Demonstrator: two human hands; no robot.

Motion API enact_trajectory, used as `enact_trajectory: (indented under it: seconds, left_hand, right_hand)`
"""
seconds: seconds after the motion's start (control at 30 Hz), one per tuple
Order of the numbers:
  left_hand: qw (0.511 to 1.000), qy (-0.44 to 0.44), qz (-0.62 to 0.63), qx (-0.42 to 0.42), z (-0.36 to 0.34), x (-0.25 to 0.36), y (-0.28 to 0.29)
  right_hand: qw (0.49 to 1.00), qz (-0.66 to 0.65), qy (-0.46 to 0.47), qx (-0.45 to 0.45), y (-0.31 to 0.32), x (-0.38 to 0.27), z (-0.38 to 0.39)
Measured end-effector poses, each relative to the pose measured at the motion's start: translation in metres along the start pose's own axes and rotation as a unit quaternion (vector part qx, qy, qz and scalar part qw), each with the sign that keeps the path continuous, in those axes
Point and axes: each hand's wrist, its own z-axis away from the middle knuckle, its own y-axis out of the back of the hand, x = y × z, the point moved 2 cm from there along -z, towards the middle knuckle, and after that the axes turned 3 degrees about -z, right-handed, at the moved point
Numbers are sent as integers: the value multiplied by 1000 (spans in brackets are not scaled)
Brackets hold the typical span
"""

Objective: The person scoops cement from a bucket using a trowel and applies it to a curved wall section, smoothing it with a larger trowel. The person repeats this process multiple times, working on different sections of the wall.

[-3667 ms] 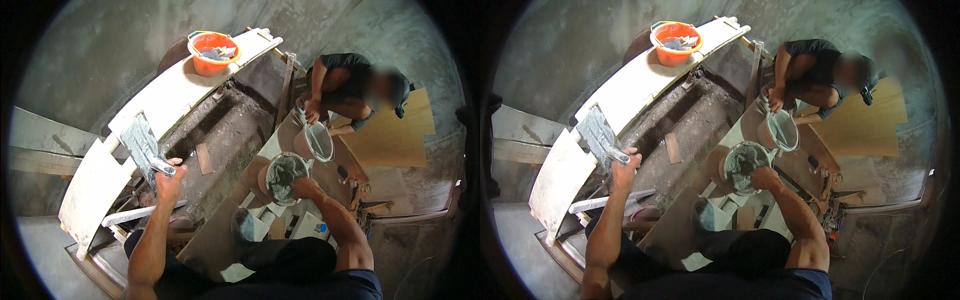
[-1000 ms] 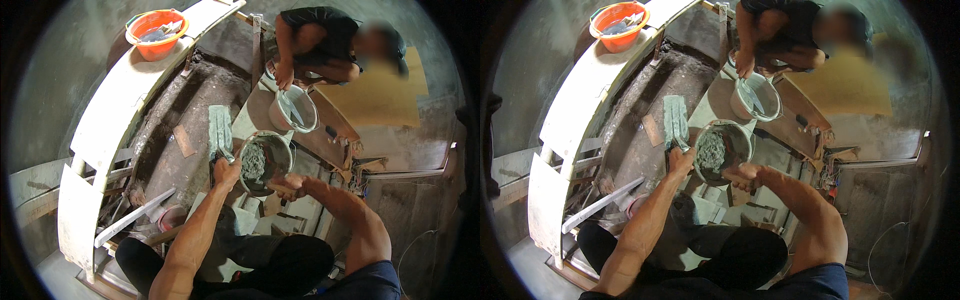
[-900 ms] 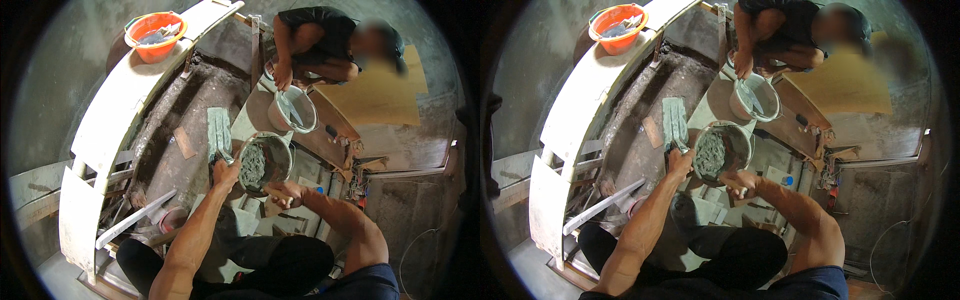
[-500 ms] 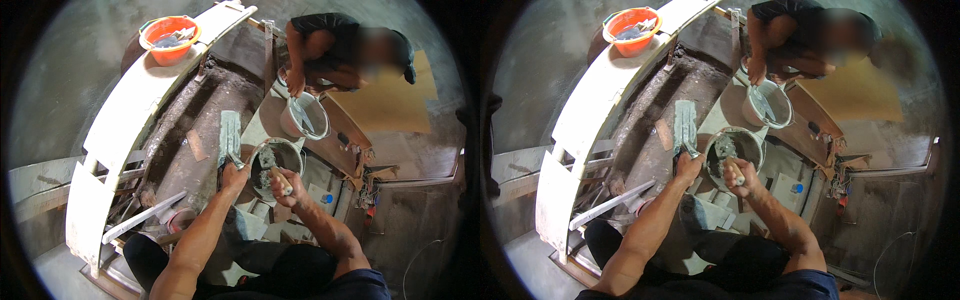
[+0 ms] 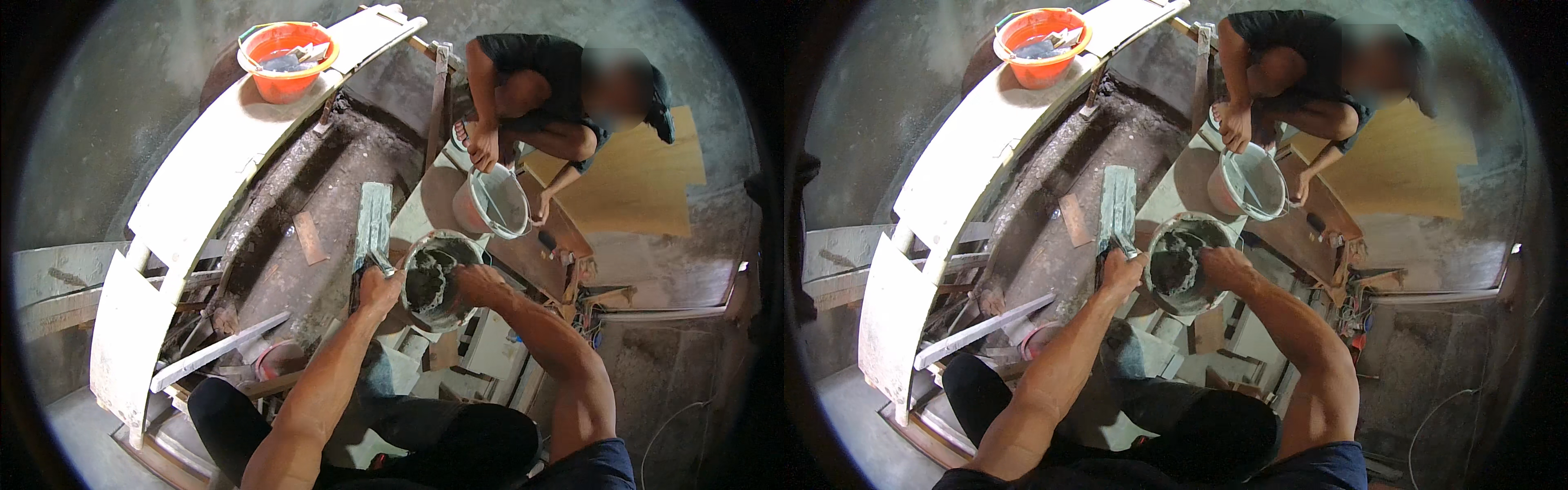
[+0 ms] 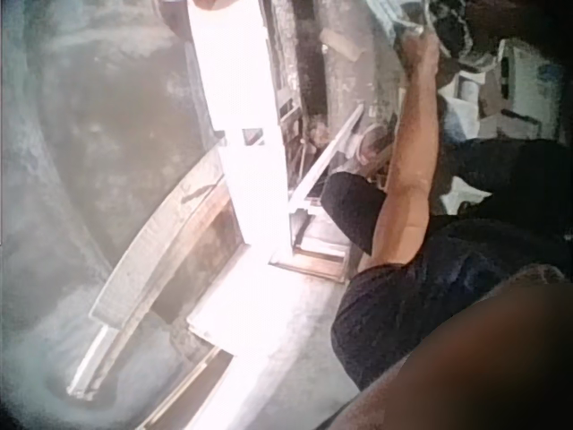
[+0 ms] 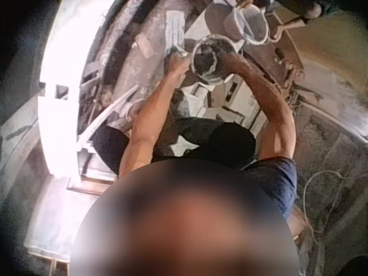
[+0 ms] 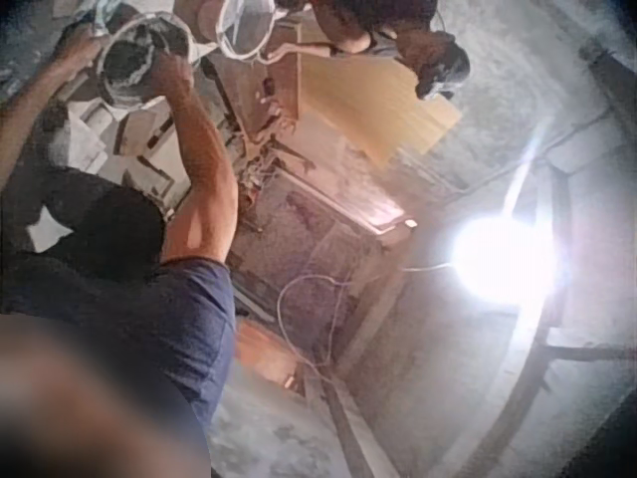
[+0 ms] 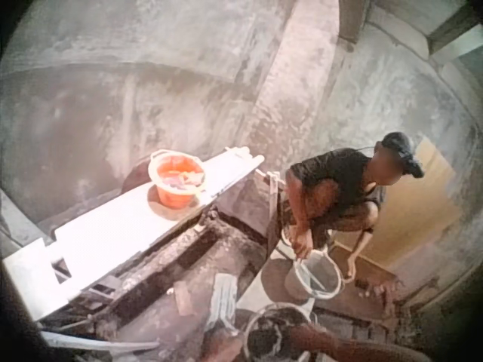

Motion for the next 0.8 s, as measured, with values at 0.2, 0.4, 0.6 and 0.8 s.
enact_trajectory:
  seconds: [0.2, 0.4, 0.6, 0.8]
  left_hand:
    - [994, 84, 68, -27, 15, 23, 3]
    - [997, 64, 29, -24, 19, 30, 11]
    - [1000, 14, -3, 11, 8, 12, 2]
    - [997, -45, -62, 30, 6, 3, 0]
  right_hand:
    - [997, 19, 70, -3, -9, -31, 15]
    - [991, 112, 71, -30, 37, -5, 54]
    - [994, 53, -79, 48, 0, 2, 14]
    - [998, -1, -5, -55, -36, 19, 6]
